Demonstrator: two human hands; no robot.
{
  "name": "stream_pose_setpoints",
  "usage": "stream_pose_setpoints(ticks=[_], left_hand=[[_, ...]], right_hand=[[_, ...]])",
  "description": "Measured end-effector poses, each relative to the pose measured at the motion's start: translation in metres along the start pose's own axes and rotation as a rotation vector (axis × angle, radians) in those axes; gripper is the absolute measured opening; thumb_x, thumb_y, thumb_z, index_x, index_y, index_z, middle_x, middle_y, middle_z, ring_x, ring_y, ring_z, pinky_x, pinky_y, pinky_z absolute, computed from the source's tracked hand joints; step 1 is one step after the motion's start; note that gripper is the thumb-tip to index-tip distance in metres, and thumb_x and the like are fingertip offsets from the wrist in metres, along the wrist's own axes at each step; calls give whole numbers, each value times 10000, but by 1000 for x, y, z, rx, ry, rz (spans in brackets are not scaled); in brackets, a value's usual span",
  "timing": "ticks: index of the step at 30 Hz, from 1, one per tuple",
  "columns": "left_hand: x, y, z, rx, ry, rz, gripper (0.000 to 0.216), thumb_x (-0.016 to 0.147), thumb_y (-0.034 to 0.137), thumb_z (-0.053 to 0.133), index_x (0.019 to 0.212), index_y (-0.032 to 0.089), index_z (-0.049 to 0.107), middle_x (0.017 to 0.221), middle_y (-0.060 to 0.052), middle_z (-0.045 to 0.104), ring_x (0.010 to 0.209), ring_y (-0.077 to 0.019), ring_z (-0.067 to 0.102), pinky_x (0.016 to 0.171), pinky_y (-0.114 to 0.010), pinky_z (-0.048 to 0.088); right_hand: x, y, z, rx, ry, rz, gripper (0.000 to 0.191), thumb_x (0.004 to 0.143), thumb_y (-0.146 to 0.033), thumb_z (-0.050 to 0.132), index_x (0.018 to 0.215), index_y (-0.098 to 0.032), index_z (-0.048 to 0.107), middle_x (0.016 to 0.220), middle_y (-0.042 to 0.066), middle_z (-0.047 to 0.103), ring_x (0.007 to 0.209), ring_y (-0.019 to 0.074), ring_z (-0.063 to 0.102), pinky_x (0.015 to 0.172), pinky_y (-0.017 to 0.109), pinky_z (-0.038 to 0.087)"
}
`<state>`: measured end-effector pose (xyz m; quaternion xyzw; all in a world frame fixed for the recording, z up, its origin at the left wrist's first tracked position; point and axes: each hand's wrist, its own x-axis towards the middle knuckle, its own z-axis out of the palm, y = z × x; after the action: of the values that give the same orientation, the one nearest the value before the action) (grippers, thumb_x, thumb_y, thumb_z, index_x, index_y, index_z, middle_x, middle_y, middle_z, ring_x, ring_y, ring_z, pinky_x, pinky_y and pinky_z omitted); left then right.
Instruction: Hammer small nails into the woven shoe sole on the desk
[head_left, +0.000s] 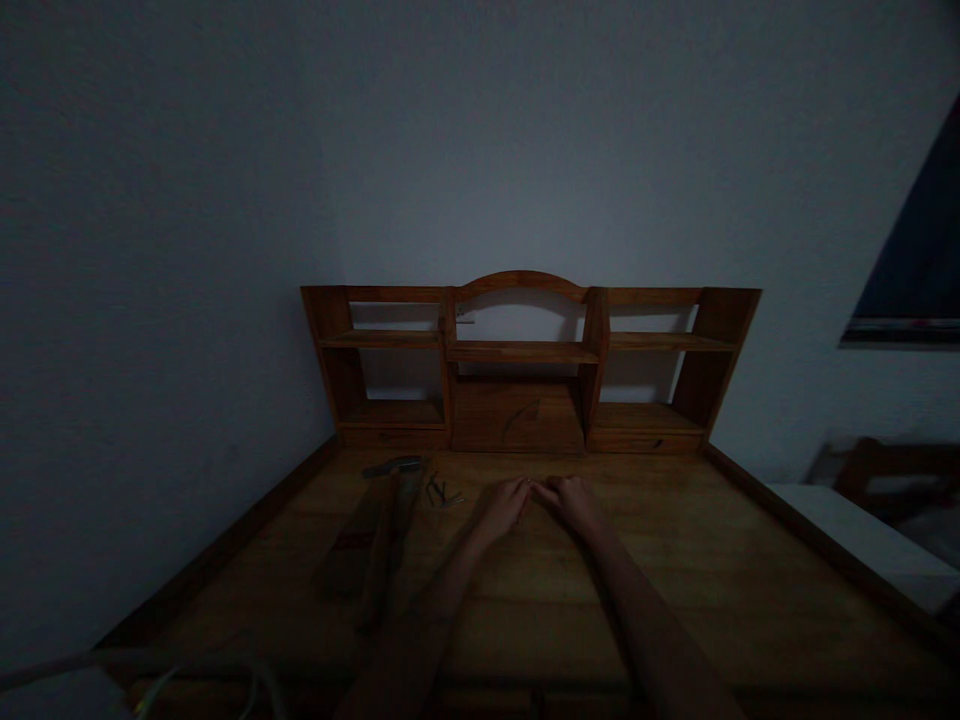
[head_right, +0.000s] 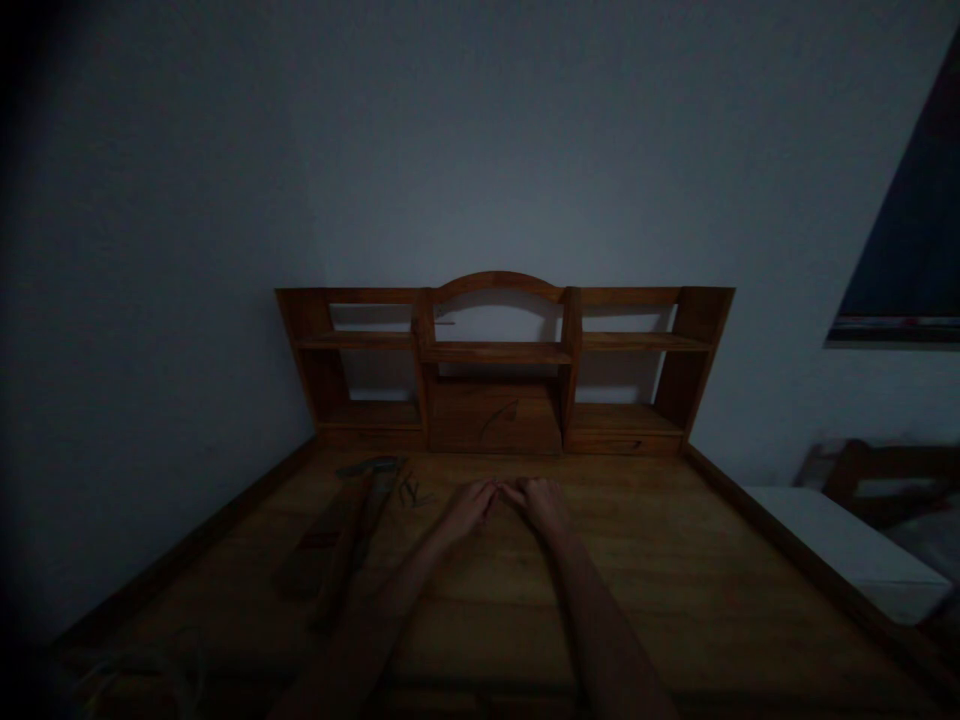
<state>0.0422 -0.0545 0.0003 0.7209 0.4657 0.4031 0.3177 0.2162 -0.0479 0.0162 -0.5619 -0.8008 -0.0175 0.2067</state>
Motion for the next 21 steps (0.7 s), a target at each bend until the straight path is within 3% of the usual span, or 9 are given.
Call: stream_pose_setpoints(ticks=[21], left_hand=[[-2, 11, -2, 12, -4, -41, 329, 876, 352, 324, 666, 172, 501, 592, 13, 492, 575, -117, 465, 552, -215, 337]], right_hand=[[-2, -2, -2, 0, 0, -3, 610, 892, -620, 278, 788, -190, 697, 750, 114, 706, 751, 210, 654, 614, 248, 359]])
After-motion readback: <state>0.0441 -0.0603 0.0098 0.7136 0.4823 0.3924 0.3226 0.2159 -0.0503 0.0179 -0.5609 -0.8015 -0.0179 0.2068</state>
